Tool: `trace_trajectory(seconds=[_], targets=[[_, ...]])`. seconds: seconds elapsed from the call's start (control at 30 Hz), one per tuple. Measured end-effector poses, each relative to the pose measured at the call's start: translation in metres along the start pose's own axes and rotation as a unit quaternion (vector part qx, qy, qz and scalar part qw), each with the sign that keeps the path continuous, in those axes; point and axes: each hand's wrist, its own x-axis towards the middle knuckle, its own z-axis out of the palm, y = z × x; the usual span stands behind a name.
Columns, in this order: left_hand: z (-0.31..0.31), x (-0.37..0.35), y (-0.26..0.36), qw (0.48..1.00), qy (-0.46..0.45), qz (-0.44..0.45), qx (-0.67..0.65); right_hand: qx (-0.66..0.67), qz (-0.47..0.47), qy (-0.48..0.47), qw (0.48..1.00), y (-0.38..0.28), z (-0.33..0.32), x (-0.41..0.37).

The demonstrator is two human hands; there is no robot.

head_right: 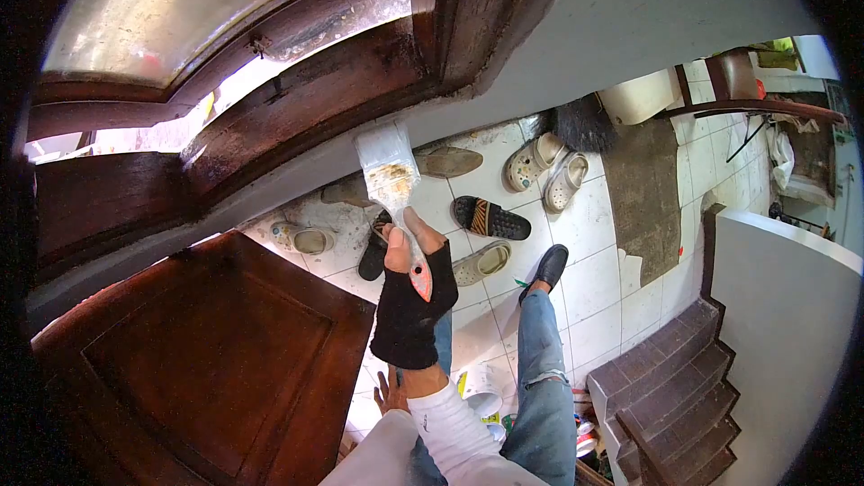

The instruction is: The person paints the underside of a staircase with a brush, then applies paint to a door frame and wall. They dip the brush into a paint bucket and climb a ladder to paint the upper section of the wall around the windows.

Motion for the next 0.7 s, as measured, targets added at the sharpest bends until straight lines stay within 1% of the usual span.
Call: trace_trajectory(seconds=[0.07, 0.2, 0.27, 0.3, 0.37, 0.47, 0.53, 0.7], targets=[[0.001, 0.002, -0.002, 1.000, -0.005, -0.003, 0.004, 0.027, 0.001, 0.010, 1.000, 0.004, -0.001, -0.002], [0.003, 0.005, -0.003, 1.000, -0.016, -0.008, 0.008, 0.035, -0.017, 0.009, 0.999, -0.001, 0.000, -0.003], [0.003, 0.004, -0.004, 1.000, -0.025, -0.010, 0.012, 0.047, 0.015, 0.019, 0.999, -0.003, 0.005, -0.002], [0.003, 0.003, -0.005, 1.000, -0.018, -0.004, 0.008, 0.047, 0.016, 0.019, 0.999, 0.000, 0.004, -0.002], [-0.001, 0.001, -0.003, 1.000, -0.010, 0.001, 0.004, 0.003, -0.031, 0.004, 1.000, 0.008, 0.003, 0.000], [-0.008, -0.003, 0.002, 1.000, -0.014, -0.008, 0.009, 0.026, -0.004, 0.023, 0.999, 0.005, 0.000, -0.004], [-0.012, -0.005, 0.004, 1.000, -0.016, -0.006, -0.015, 0.034, -0.006, 0.028, 0.999, 0.001, 0.002, -0.005], [0.015, 0.011, -0.014, 1.000, 0.003, 0.002, 0.009, 0.035, 0.004, 0.022, 0.999, 0.007, 0.006, -0.004]])
